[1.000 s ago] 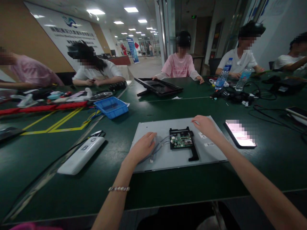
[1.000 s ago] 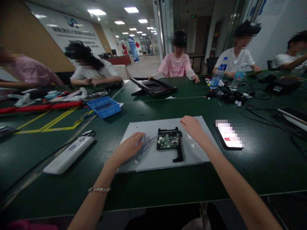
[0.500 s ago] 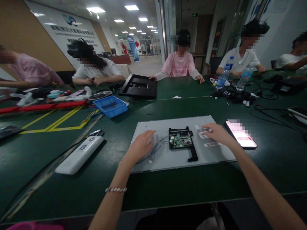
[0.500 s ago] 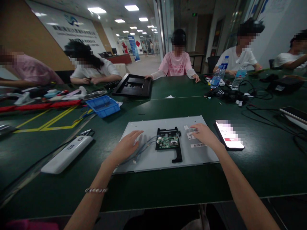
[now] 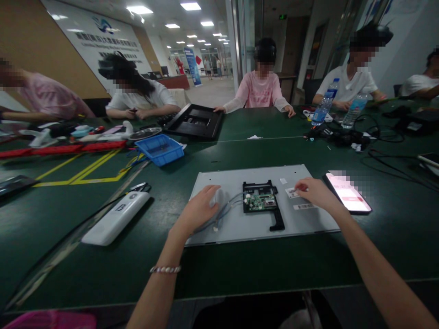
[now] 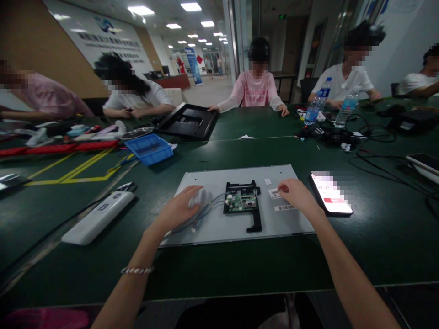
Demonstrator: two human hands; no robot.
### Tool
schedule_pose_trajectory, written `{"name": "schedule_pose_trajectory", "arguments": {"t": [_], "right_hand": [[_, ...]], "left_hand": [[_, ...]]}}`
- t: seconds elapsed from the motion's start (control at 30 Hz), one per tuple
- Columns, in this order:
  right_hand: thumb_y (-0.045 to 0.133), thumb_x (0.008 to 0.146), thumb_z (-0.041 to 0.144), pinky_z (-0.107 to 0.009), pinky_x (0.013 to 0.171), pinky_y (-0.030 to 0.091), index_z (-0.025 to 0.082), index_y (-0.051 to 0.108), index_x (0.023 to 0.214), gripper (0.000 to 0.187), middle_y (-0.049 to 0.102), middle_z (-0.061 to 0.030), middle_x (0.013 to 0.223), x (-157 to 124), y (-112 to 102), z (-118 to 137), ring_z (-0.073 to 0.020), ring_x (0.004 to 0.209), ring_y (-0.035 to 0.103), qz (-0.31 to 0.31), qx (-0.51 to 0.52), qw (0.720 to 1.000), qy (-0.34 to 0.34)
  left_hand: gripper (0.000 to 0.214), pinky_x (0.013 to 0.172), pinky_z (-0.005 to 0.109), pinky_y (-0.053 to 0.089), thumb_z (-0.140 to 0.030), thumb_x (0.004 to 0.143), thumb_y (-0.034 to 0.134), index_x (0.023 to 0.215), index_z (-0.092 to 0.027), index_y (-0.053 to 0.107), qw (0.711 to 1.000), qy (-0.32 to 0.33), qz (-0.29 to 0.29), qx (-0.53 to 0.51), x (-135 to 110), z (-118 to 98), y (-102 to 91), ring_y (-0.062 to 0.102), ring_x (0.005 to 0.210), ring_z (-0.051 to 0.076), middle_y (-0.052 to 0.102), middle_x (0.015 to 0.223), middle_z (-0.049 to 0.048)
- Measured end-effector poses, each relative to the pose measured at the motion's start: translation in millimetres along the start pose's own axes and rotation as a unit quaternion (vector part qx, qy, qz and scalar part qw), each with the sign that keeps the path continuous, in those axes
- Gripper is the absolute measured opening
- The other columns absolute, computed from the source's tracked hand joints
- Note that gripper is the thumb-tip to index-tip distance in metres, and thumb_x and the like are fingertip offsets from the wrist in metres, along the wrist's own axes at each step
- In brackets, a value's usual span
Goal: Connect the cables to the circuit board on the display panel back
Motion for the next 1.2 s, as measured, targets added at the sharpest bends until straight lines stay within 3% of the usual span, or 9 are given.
{"name": "schedule_pose_trajectory", "arguments": {"t": [0.27,0.43,0.73,0.93,1.1,1.2], "right_hand": [[0.056,0.075,0.029,-0.032,0.074,0.048,0.021,0.069,0.098,0.027,0.066,-0.0074,0.099,-1,0,-5,-0.0194,0.084,0.063,0.021,0.003,1.0,-0.005],[0.056,0.074,0.029,-0.03,0.067,0.05,0.022,0.07,0.095,0.027,0.067,-0.0067,0.095,-3,1,-9,-0.0188,0.078,0.064,0.029,0.016,0.999,-0.006],[0.053,0.076,0.028,-0.031,0.069,0.048,0.019,0.069,0.083,0.019,0.066,-0.0073,0.089,0,-3,-13,-0.0191,0.077,0.063,-0.008,-0.025,1.0,0.007],[0.049,0.081,0.025,-0.032,0.076,0.046,0.018,0.066,0.1,0.027,0.062,-0.0099,0.103,2,-4,-16,-0.0197,0.083,0.062,-0.057,-0.078,0.995,0.019],[0.046,0.086,0.025,-0.036,0.09,0.043,0.017,0.063,0.109,0.03,0.059,-0.0116,0.113,4,-4,-3,-0.0236,0.103,0.056,-0.09,-0.11,0.989,-0.047],[0.045,0.087,0.025,-0.038,0.093,0.042,0.018,0.061,0.112,0.03,0.058,-0.0104,0.115,4,0,9,-0.0237,0.108,0.053,-0.08,-0.103,0.988,-0.086]], "left_hand": [[0.05,0.107,0.038,0.033,-0.015,0.08,0.039,0.13,-0.019,0.042,0.999,0.026,-0.003,-0.026,3,-5,0.7,0.044,0.122,0.021,0.044,0.135,0.0063],[0.05,0.107,0.039,0.034,-0.013,0.081,0.037,0.13,-0.018,0.041,0.999,0.038,-0.004,-0.024,5,-5,1.4,0.045,0.122,0.022,0.043,0.136,0.0073],[0.051,0.106,0.039,0.034,-0.019,0.087,0.036,0.137,-0.015,0.031,0.999,-0.011,-0.036,-0.001,8,3,10.7,0.046,0.121,0.024,0.042,0.135,0.0113],[0.046,0.109,0.04,0.03,-0.028,0.093,0.033,0.138,-0.015,0.03,0.995,-0.015,-0.095,0.002,8,-1,2.4,0.038,0.128,0.023,0.039,0.139,0.011],[0.044,0.11,0.043,0.027,-0.031,0.094,0.034,0.136,-0.017,0.032,0.991,-0.009,-0.133,0.0,10,-9,-6.7,0.034,0.131,0.023,0.038,0.141,0.01],[0.043,0.11,0.041,0.028,-0.032,0.094,0.034,0.135,-0.018,0.033,0.993,0.011,-0.118,-0.01,16,-26,-11.2,0.036,0.13,0.022,0.04,0.14,0.0096]]}}
Point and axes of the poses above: each hand's wrist, its own x-axis towards the middle knuckle, its own y-axis out of the palm, z = x × y, the point moved 4 cm from there along x, towards the middle knuckle
